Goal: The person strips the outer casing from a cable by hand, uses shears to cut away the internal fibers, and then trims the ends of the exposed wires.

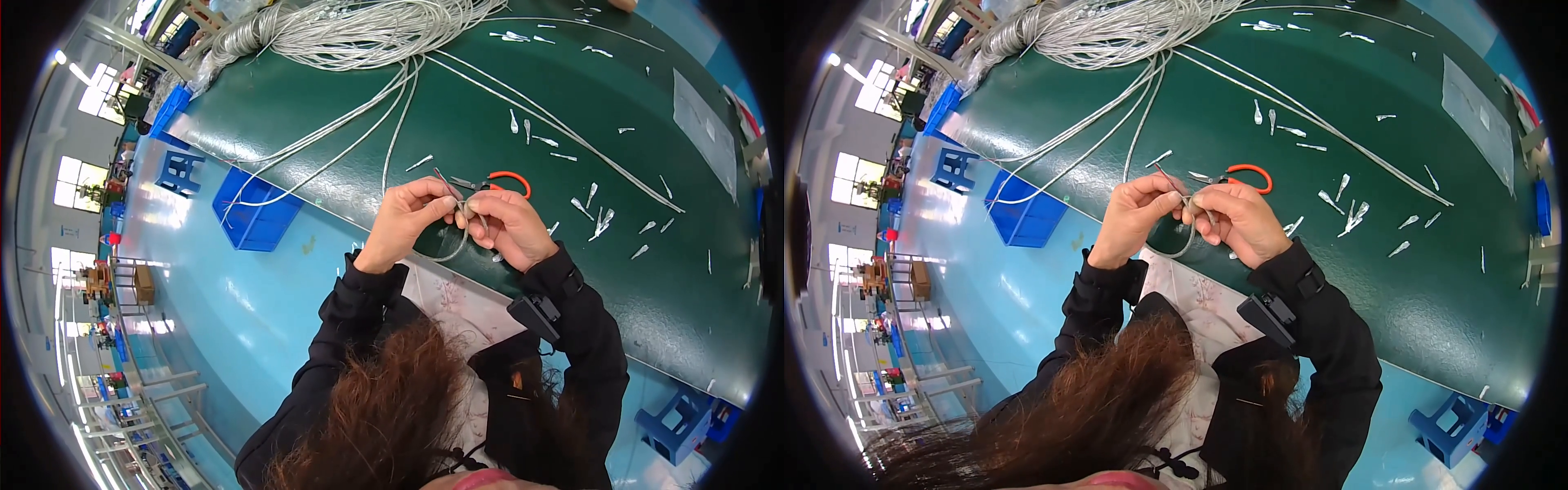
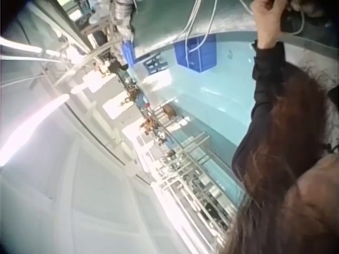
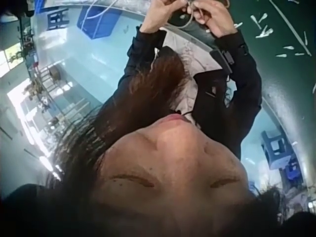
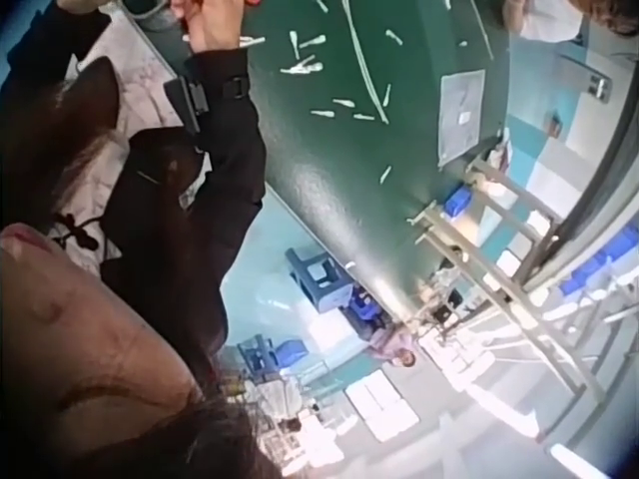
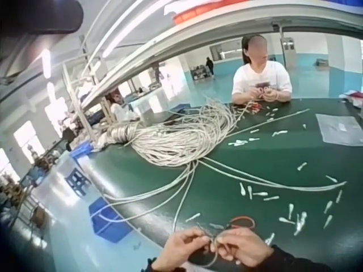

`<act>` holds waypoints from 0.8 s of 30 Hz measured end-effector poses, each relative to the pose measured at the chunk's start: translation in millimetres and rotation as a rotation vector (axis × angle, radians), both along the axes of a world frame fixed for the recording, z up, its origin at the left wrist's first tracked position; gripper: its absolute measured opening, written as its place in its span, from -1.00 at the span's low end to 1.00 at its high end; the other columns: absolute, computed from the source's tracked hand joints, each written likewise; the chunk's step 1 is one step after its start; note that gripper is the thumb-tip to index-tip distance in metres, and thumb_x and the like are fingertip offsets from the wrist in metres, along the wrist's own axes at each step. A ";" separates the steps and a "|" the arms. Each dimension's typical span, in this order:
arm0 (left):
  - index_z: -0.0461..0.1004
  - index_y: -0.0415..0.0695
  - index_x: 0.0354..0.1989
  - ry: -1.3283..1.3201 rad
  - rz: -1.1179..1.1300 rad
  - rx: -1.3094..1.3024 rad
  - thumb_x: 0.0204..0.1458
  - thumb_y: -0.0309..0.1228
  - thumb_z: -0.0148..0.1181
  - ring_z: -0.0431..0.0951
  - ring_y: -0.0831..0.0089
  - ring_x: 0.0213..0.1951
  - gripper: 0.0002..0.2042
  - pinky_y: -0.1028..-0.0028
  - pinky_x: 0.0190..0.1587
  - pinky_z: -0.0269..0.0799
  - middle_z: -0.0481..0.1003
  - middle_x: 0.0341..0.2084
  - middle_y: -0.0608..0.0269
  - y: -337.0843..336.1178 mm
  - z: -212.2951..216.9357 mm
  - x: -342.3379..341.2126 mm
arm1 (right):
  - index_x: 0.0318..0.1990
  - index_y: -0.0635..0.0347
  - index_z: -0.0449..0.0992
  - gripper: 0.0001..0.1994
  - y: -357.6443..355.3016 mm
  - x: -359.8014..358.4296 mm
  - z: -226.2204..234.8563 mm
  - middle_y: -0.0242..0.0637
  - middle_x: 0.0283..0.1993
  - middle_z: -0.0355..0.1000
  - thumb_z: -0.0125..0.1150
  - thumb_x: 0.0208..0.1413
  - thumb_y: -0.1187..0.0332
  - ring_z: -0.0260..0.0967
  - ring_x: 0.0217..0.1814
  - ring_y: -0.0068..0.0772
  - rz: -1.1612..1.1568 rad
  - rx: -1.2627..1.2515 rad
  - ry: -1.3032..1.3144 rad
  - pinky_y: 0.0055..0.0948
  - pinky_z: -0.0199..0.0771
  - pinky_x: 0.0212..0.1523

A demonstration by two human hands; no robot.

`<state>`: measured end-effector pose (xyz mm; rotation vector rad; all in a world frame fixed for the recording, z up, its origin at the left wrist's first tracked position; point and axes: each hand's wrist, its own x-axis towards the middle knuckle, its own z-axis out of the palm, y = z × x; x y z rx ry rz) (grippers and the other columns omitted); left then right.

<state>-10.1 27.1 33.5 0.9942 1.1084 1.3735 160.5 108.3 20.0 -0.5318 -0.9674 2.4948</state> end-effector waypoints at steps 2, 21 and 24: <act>0.46 -0.32 -0.36 0.027 -0.029 -0.005 0.09 -0.60 0.08 0.45 0.54 -0.37 -0.95 0.57 -0.25 0.39 0.49 -0.37 0.20 2.5 0.6 -5.4 | -0.40 0.35 0.50 -0.81 1.9 -0.6 0.2 -0.30 -0.44 0.46 0.02 0.13 0.40 0.27 -0.57 -0.70 0.026 0.000 -0.001 -0.68 0.25 -0.60; 0.47 -0.33 -0.39 0.142 0.074 -0.097 0.02 -0.61 0.13 0.44 0.62 -0.43 -0.97 0.62 -0.34 0.39 0.49 -0.38 0.24 0.9 0.3 -4.0 | -0.36 0.40 0.48 -0.87 -20.3 -11.7 -8.3 -0.33 -0.45 0.43 0.04 0.13 0.51 0.35 -0.51 -0.64 -0.251 0.443 -0.162 -0.66 0.36 -0.54; 0.47 -0.33 -0.39 0.152 0.105 -0.071 0.01 -0.62 0.12 0.43 0.63 -0.44 -0.96 0.64 -0.36 0.39 0.49 -0.38 0.24 -0.9 1.0 -1.9 | -0.35 0.42 0.48 -0.88 -25.8 -14.3 -7.5 -0.33 -0.44 0.42 0.03 0.13 0.53 0.37 -0.49 -0.64 -0.299 0.506 -0.179 -0.65 0.40 -0.52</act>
